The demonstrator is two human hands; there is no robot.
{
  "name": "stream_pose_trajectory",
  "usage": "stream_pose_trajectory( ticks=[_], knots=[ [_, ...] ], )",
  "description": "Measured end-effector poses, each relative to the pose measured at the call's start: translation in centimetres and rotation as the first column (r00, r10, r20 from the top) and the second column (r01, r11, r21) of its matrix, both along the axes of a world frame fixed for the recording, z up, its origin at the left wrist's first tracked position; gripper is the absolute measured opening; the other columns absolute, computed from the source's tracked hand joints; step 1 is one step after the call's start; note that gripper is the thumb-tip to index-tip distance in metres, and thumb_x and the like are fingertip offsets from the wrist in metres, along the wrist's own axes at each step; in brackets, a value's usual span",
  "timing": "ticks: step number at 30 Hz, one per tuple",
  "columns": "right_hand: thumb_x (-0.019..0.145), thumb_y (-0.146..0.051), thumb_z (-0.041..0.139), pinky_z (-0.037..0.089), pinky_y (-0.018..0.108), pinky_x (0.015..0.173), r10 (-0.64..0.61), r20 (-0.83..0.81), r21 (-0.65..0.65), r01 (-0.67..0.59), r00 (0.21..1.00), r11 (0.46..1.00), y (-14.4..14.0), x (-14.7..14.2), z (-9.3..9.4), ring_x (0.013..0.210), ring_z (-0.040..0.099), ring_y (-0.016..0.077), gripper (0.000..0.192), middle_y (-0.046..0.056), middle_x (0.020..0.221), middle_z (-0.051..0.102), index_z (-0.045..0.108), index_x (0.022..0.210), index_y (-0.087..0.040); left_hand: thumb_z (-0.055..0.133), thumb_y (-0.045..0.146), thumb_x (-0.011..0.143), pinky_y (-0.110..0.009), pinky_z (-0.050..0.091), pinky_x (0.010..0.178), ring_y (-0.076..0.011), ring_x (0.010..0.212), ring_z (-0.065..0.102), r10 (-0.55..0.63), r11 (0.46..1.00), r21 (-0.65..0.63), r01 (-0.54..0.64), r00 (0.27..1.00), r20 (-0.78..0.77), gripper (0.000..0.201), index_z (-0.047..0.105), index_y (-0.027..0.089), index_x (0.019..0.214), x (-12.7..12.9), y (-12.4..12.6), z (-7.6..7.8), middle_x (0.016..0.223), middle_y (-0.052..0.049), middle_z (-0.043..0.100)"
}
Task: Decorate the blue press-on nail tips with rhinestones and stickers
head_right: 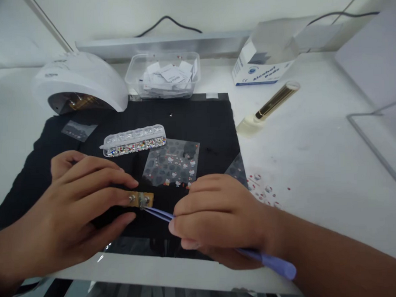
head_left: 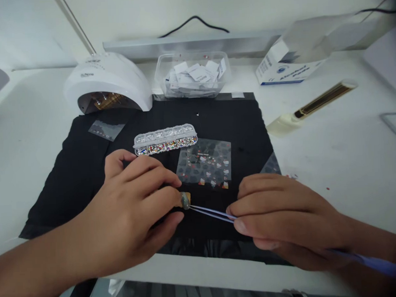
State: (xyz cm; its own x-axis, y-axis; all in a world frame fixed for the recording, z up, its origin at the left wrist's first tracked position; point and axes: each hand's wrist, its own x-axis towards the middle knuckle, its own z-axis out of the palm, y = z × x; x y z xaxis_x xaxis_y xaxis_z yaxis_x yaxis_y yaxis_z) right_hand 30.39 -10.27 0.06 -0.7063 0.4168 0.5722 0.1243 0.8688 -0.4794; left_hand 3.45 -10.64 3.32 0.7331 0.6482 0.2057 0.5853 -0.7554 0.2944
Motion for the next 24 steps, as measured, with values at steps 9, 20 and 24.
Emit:
stream_pose_trajectory(
  ticks=[9,20,24],
  knots=[
    [0.096,-0.018,0.05,0.057,0.033,0.058,0.075,0.001,0.037,-0.075,0.997,0.997,0.4,-0.1,0.0,0.065,0.066,0.0175,0.015,0.01,0.083,0.076,0.064,0.095,-0.015,0.062,0.024,0.088,-0.046,0.029,0.083,-0.0258,0.093,0.059,0.023,1.0,-0.021,-0.023,0.999,-0.036,0.008,0.056,0.021,0.093,1.1,-0.1,-0.7,0.096,-0.002,0.07],
    [0.1,-0.021,0.044,0.054,0.031,0.064,0.013,-0.049,-0.022,-0.014,0.999,1.0,-0.3,-0.4,-0.7,0.071,0.064,0.0153,0.023,0.009,0.084,0.074,0.063,0.092,-0.011,0.06,0.019,0.092,-0.044,0.034,0.083,-0.0203,0.088,0.061,-0.014,0.998,0.058,0.015,1.0,-0.004,0.002,0.06,0.021,0.092,0.8,-0.2,-0.9,0.096,0.002,0.071],
    [0.101,-0.021,0.044,0.053,0.032,0.064,0.01,-0.058,-0.027,-0.012,0.998,1.0,-0.3,-0.4,-0.8,0.071,0.063,0.0155,0.024,0.009,0.085,0.073,0.064,0.093,-0.011,0.061,0.018,0.092,-0.045,0.035,0.084,-0.0197,0.089,0.062,-0.004,0.998,0.065,0.003,1.0,0.008,0.008,0.064,0.024,0.098,0.6,-0.4,-1.1,0.1,0.003,0.072]
  ],
)
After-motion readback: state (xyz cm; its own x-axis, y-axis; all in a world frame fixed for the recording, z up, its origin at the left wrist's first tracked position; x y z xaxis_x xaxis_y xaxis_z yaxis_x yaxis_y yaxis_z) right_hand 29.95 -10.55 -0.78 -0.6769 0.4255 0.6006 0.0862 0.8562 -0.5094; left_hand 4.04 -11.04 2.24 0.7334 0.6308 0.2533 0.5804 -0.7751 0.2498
